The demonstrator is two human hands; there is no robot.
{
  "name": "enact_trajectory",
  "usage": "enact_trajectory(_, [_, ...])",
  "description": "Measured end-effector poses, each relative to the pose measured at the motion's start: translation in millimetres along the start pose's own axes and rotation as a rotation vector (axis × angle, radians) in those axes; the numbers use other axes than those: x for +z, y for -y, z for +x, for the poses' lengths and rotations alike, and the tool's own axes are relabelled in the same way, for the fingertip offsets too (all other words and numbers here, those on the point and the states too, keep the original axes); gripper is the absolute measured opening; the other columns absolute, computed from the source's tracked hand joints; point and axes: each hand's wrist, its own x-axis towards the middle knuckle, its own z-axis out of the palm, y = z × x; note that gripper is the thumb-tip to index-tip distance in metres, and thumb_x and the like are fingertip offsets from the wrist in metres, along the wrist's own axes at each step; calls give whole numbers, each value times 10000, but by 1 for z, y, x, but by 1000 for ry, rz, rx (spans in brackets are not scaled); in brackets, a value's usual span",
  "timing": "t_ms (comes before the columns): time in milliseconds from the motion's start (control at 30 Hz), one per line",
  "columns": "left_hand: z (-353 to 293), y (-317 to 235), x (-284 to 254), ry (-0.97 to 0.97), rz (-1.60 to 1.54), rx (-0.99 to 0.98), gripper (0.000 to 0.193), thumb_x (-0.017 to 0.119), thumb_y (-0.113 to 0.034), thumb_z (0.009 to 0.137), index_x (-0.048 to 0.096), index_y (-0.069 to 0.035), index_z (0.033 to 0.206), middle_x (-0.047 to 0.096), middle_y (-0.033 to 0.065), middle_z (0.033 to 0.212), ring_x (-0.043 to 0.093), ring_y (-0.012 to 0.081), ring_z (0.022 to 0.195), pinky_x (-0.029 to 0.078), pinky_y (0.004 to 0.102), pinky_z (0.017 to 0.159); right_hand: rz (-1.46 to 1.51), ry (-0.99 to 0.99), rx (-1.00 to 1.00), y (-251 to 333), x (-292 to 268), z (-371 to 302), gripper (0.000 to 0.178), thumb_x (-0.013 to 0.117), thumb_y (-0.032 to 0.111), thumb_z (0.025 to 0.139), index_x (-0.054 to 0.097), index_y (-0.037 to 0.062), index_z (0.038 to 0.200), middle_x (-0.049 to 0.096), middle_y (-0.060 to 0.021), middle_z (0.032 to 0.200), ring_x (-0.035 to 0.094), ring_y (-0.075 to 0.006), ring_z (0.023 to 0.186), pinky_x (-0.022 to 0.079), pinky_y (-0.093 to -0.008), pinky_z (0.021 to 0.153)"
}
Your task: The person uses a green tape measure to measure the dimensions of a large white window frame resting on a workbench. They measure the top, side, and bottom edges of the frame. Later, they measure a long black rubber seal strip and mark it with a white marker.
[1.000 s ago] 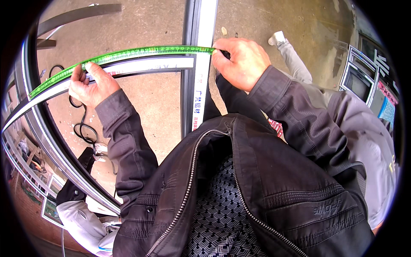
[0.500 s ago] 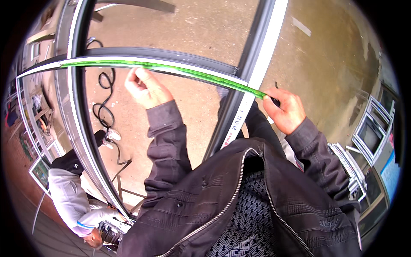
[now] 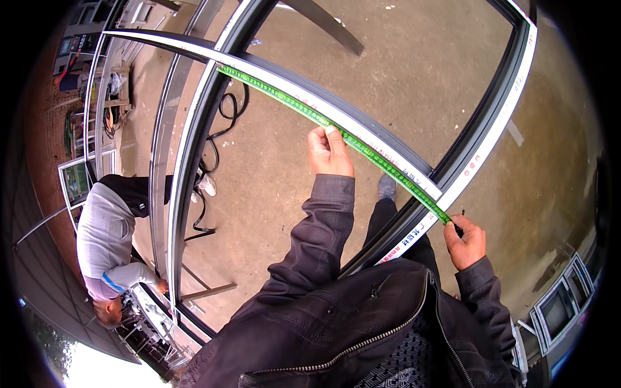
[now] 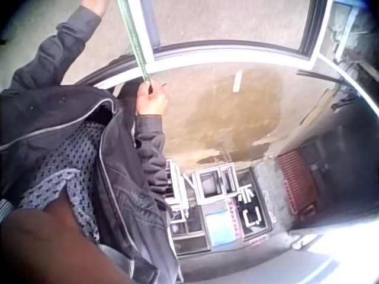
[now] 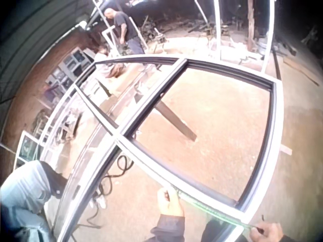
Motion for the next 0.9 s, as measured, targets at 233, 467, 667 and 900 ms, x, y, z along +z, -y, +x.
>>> enact_trajectory(233, [6, 0, 1, 2, 4, -22, 200, 551, -238, 1088, 564, -41, 1053, 609, 0, 882, 581, 80, 755, 545, 286, 691, -14, 2, -2, 7, -3, 0, 180, 661, 153, 914, 721, 4, 994, 694, -230, 882, 692, -386, 818, 532, -410, 745])
enact_trajectory(467, [13, -8, 3, 8, -27, -16, 237, 552, -258, 1082, 550, -24, 1048, 668, 85, 939, 646, 151, 806, 566, 321, 719, -39, 29, -16, 6, -8, 7, 254, 633, 229, 928, 740, 57, 1082, 723, -216, 986, 685, -427, 926, 538, -478, 826])
enact_trajectory(667, [26, -4, 2, 18, 2, -59, 220, 571, -249, 1063, 553, -29, 1062, 675, 106, 978, 677, 193, 838, 590, 349, 721, -42, 27, 5, 8, -12, 7, 285, 596, 256, 934, 759, 108, 1116, 725, -195, 1038, 681, -405, 981, 539, -485, 867])
enact_trajectory(900, [33, 0, -1, 23, -44, -68, 206, 572, -211, 1048, 556, -18, 1118, 687, 146, 1058, 707, 244, 903, 615, 393, 746, -85, -45, -49, 5, -6, 7, 262, 637, 215, 921, 745, 38, 1080, 719, -230, 970, 689, -424, 915, 547, -461, 811])
